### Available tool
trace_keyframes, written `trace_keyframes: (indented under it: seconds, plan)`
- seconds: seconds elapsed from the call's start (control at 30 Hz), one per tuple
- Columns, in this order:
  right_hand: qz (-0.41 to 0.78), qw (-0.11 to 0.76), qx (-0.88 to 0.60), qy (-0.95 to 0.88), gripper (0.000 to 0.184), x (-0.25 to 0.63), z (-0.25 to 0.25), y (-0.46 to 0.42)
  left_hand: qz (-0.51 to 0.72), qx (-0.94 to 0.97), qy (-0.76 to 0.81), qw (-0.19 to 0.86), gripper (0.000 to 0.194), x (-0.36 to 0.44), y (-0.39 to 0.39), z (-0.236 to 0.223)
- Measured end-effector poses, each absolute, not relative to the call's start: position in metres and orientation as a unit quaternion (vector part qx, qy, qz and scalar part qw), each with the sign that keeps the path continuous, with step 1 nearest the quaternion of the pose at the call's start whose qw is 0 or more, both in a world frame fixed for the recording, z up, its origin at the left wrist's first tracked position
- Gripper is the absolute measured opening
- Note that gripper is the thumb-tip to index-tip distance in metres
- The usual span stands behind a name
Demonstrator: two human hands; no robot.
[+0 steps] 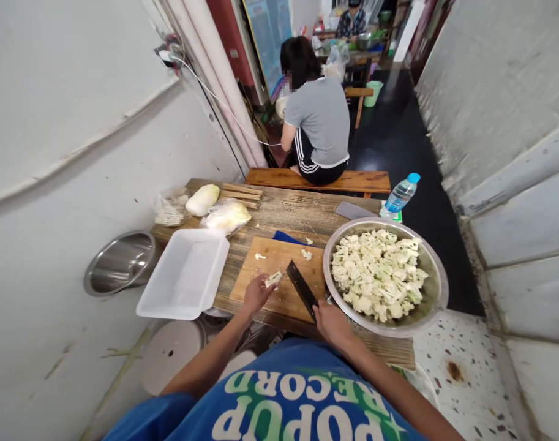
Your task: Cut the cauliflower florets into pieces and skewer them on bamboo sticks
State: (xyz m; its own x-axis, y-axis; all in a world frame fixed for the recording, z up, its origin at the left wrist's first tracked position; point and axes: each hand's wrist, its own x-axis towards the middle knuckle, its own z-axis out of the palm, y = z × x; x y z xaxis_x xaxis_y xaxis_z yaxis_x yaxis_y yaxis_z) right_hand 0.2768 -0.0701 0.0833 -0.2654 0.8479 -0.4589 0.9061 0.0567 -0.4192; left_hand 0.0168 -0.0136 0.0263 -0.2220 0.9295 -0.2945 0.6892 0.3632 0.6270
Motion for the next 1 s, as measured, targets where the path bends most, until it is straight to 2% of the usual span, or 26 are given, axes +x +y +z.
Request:
trace_keyframes:
  seconds: [0.1,0.47,0.83,0.9,1.0]
  plan:
    - [-0.331,0.044,0.593,0.733,0.038,0.26,0.083,-0.06,0.179,0.529,0.772,0.303,0.032,0.021,-0.012,0.026]
    - [-0.335,0.055,0.57,0.748,0.034,0.246,0.075,-0.045,0.147,0.531,0.788,0.276,0.033,0.028,-0.012,0.029]
    - [-0.336,0.104,0.544,0.762,0.032,0.233,0.093,-0.022,0.155,0.525,0.787,0.284,0.03,0.028,-0.008,0.025]
    - [-0.343,0.097,0.546,0.758,0.032,0.232,0.093,-0.02,0.163,0.526,0.786,0.282,0.036,0.027,-0.007,0.023]
    - [-0.363,0.078,0.565,0.737,0.031,0.239,0.089,-0.023,0.164,0.503,0.804,0.272,0.055,0.026,-0.007,0.022]
